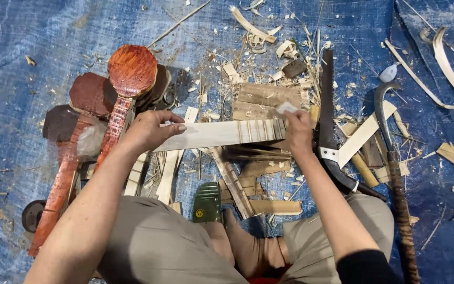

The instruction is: Manual sanding of a wooden instrument component to smooth the surface and grooves.

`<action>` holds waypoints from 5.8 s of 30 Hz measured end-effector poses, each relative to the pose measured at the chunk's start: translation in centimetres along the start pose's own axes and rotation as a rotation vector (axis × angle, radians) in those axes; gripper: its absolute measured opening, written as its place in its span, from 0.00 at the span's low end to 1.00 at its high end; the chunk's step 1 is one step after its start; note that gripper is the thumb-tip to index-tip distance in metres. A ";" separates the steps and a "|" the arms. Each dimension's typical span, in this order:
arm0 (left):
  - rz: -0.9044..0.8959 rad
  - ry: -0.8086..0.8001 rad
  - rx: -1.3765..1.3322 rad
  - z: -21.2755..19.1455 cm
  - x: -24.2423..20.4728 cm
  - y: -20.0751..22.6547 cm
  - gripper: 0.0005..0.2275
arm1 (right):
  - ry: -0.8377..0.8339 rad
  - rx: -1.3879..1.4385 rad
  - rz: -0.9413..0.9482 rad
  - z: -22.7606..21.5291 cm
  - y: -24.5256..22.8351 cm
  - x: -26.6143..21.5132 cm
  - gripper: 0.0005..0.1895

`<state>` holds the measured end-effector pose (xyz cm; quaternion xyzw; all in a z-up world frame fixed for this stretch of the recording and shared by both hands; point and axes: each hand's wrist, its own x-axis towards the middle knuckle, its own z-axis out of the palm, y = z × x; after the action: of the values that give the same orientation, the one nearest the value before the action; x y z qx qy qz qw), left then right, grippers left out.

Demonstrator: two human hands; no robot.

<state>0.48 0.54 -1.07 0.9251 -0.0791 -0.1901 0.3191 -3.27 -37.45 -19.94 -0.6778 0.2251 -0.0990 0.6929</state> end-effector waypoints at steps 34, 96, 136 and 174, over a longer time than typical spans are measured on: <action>-0.013 0.071 0.055 0.6 2.0 -1.4 0.16 | 0.031 -0.356 -0.070 -6.2 7.3 -11.7 0.15; 0.305 0.291 -0.147 1.0 -2.1 4.5 0.21 | -0.205 -0.161 -0.369 7.9 -2.9 -8.5 0.14; -0.231 -0.131 -0.938 3.7 -6.3 4.9 0.23 | 0.122 -0.717 -0.150 2.9 5.7 -0.2 0.12; -0.233 -0.072 -0.856 3.9 -6.6 4.8 0.20 | -0.080 -0.446 -0.502 5.4 2.3 -0.5 0.10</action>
<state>-7.22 -3.65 1.06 0.7051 0.1004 -0.2726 0.6469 -1.69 -32.23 -22.27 -0.8503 0.0401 -0.1882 0.4898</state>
